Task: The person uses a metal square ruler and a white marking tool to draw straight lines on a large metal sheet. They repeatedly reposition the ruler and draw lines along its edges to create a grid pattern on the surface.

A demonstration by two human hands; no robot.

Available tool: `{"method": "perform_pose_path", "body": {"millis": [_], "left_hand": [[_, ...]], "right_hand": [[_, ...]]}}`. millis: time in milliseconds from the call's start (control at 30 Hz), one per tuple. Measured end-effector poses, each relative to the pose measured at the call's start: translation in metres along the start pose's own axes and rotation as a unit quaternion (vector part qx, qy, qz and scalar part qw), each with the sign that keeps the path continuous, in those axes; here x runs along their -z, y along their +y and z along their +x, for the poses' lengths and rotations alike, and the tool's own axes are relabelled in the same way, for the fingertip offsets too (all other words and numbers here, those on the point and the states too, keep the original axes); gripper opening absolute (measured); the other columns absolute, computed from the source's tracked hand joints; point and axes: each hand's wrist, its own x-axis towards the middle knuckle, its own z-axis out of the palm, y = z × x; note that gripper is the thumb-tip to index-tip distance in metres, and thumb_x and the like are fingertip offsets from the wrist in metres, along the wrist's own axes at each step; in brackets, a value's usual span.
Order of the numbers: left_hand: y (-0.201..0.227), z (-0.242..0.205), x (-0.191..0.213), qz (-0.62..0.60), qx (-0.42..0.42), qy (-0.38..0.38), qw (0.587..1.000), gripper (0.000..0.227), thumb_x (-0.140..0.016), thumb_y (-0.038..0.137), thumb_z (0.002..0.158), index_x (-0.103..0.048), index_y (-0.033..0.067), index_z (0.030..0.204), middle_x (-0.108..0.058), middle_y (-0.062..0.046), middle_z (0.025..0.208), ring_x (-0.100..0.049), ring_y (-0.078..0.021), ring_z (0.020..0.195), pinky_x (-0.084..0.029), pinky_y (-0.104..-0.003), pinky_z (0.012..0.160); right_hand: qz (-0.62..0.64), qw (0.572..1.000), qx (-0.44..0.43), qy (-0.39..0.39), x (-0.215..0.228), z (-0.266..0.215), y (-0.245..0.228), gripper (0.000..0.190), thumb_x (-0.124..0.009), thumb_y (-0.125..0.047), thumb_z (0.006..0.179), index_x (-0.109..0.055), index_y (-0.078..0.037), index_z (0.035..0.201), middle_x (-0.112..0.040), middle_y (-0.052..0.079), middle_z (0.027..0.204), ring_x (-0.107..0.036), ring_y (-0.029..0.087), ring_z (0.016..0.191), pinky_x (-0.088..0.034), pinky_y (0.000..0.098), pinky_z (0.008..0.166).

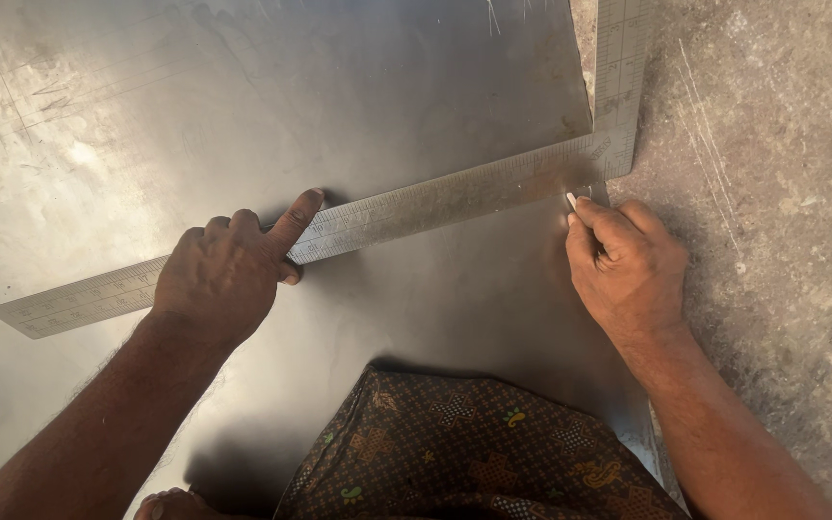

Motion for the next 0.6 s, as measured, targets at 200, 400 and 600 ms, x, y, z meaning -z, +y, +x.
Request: {"method": "perform_pose_path", "body": {"millis": [200,400,600], "left_hand": [[-0.001,-0.004,-0.009,-0.033,-0.004,0.101,0.994,0.077,-0.052,0.048,0.099,-0.014,0.0349,0.165,-0.066,-0.013,0.088,-0.067,-0.0169,0.068,-0.062,-0.037,0.065],[0.004,-0.005,-0.014,-0.021,0.003,0.127,0.992,0.073,-0.055,0.047,0.098,-0.025,0.0339,0.163,-0.066,-0.01,0.082,-0.068,-0.0175,0.067,-0.06,-0.038,0.065],[0.007,-0.006,-0.018,-0.016,0.007,0.184,0.983,0.077,-0.06,0.05,0.09,-0.031,0.0367,0.16,-0.065,-0.007,0.079,-0.068,-0.0159,0.068,-0.06,-0.037,0.067]], "right_hand": [[-0.063,0.996,0.055,-0.019,-0.005,-0.004,-0.002,0.019,-0.077,-0.012,0.098,-0.075,-0.003,0.115,-0.062,0.004,0.077,-0.057,0.009,0.057,-0.046,0.0228,0.041],[-0.049,0.949,0.309,-0.032,-0.012,-0.045,-0.045,0.03,-0.067,-0.01,0.099,-0.067,0.005,0.125,-0.057,0.001,0.073,-0.056,0.01,0.057,-0.046,0.0226,0.039],[0.071,0.93,0.349,-0.093,-0.018,-0.062,-0.079,0.02,-0.056,-0.01,0.111,-0.064,0.007,0.118,-0.056,0.003,0.076,-0.058,0.01,0.061,-0.054,0.0252,0.05]]}}
